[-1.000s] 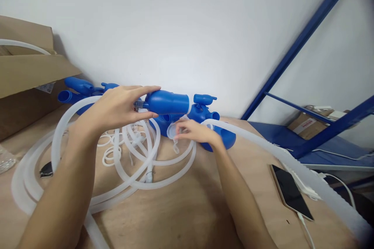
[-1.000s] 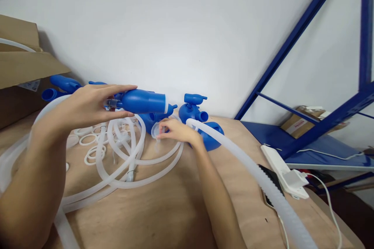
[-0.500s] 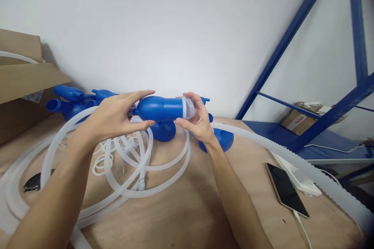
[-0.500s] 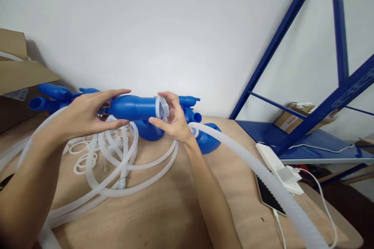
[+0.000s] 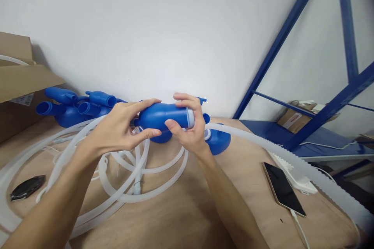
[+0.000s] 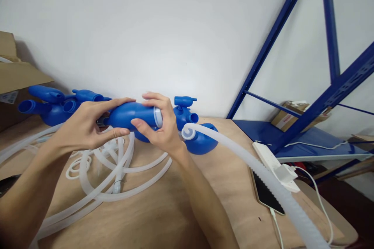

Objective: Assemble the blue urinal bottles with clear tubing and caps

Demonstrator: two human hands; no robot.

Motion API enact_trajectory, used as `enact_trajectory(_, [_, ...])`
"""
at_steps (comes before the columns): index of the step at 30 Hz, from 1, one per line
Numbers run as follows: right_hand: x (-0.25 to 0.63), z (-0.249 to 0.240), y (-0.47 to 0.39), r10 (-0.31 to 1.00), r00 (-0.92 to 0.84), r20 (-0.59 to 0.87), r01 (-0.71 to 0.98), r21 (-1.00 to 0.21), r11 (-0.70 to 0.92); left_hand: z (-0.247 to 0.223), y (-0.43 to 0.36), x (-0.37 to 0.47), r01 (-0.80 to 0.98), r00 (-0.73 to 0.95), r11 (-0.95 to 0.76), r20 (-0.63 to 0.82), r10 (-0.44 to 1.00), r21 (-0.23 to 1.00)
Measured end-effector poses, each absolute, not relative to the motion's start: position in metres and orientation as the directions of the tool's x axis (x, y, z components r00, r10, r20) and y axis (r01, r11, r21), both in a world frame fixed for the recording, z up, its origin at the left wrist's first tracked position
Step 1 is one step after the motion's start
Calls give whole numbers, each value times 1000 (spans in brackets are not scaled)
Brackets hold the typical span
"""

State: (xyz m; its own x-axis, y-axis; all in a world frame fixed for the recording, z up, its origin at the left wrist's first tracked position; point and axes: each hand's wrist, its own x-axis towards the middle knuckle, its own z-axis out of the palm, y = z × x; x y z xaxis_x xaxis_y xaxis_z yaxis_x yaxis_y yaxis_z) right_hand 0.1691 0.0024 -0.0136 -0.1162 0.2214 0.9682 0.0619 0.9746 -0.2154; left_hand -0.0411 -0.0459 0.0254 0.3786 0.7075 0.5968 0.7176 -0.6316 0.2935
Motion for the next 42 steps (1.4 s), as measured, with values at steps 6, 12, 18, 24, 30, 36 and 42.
enact_trajectory(6, [176,-4,-12,142,-147,979,105,-127,986,27,-47,-38,593,431,-664,517,739,455])
enact_trajectory(12, [177,-1,-10,377,-111,919,157,-359,920,28,-48,-44,651,357,-626,555,751,429])
enact_trajectory(18, [177,-1,0,561,-65,826,121,-551,826,23,-38,-53,659,377,-686,653,657,309])
enact_trajectory(24, [180,2,-1,443,-204,873,41,-444,895,24,-38,-49,675,329,-633,612,719,381])
enact_trajectory(30, [192,10,-4,498,-182,848,6,-505,863,26,-38,-61,342,158,-525,502,850,780])
enact_trajectory(36, [184,9,-12,569,-137,811,19,-572,820,23,-29,-67,110,131,-453,438,889,885])
enact_trajectory(42, [181,5,-14,418,-27,908,72,-416,907,17,-22,-68,-24,136,-479,478,868,877])
